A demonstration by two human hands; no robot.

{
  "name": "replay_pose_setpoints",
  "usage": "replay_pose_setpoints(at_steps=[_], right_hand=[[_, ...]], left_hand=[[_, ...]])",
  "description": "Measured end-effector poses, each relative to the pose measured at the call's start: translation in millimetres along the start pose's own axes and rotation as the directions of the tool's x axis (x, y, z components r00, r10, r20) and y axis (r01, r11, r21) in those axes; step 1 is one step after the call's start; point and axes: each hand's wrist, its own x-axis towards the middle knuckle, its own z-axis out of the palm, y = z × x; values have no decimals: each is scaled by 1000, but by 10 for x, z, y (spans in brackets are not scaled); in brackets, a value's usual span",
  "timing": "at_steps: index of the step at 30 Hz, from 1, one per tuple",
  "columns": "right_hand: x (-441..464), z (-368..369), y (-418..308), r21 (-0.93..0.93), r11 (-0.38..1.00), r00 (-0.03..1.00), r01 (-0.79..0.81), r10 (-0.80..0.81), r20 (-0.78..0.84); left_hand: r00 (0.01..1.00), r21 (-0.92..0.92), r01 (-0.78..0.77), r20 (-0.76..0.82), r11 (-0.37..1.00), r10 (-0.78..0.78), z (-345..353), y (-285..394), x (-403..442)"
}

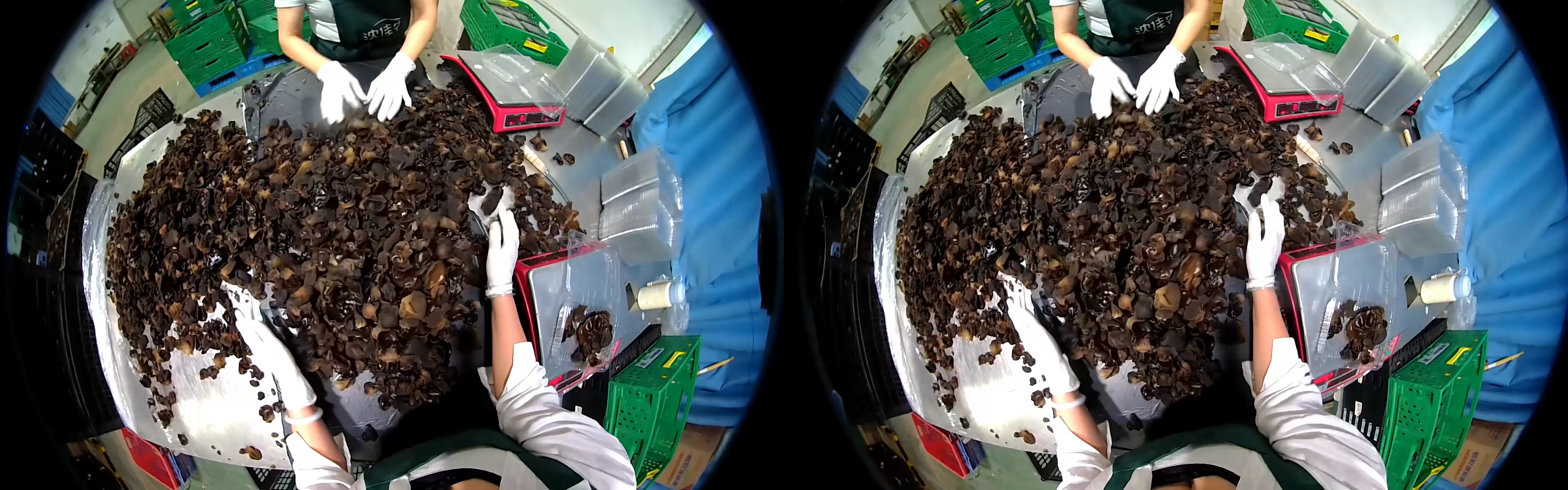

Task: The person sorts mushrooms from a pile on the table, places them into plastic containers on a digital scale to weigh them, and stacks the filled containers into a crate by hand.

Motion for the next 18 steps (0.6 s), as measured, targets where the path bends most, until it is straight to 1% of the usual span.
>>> replay_pose_setpoints(at_steps=[2, 3, 4, 6, 8, 9, 10, 12, 13, 14, 15, 16, 17, 18], right_hand=[[-313, 56, 155, -169, 978, 991, 126, -115, 73], [-435, 66, 113, -89, 980, 973, 177, -161, 163], [-554, 95, 25, -6, 975, 945, 222, -213, 249], [-779, 90, -324, 108, 989, 909, 104, -138, 392], [-1031, 238, -382, 332, 943, 912, -32, -108, 396], [-1081, 252, -460, 402, 910, 890, -105, -95, 446], [-1109, 249, -529, 453, 880, 880, -141, -98, 465], [-1144, 296, -578, 488, 856, 872, -168, -103, 480], [-1108, 277, -711, 466, 878, 861, -112, -149, 487], [-1108, 254, -858, 500, 854, 860, -141, -144, 489], [-1027, 148, -1012, 475, 810, 774, -343, -43, 631], [-966, 48, -1149, 412, 739, 649, -533, 45, 759], [-948, -9, -1248, 555, 588, 682, -589, -8, 732], [-841, -95, -1359, 676, 668, 778, -310, -230, 584]], left_hand=[[993, 213, -98, 90, 972, 80, 15, -241, -268], [983, 270, -160, 135, 949, 128, 45, -152, -426], [954, 212, -260, 208, 942, 216, 66, -70, -521], [934, -3, -139, 331, 990, 132, 214, 213, -656], [934, -263, -25, 337, 965, 116, 439, 324, -772], [936, -323, -6, 331, 946, 119, 530, 390, -817], [938, -359, -5, 322, 933, 129, 568, 521, -826], [918, -482, 63, 372, 874, 139, 572, 723, -803], [901, -525, 17, 377, 851, 214, 563, 857, -795], [869, -433, -36, 432, 901, 243, 524, 1007, -784], [866, -485, -58, 411, 872, 286, 563, 1088, -781], [862, -533, -76, 389, 843, 324, 581, 1144, -785], [875, -588, -52, 363, 807, 321, 570, 1198, -781], [888, -642, -30, 334, 766, 315, 530, 1275, -775]])
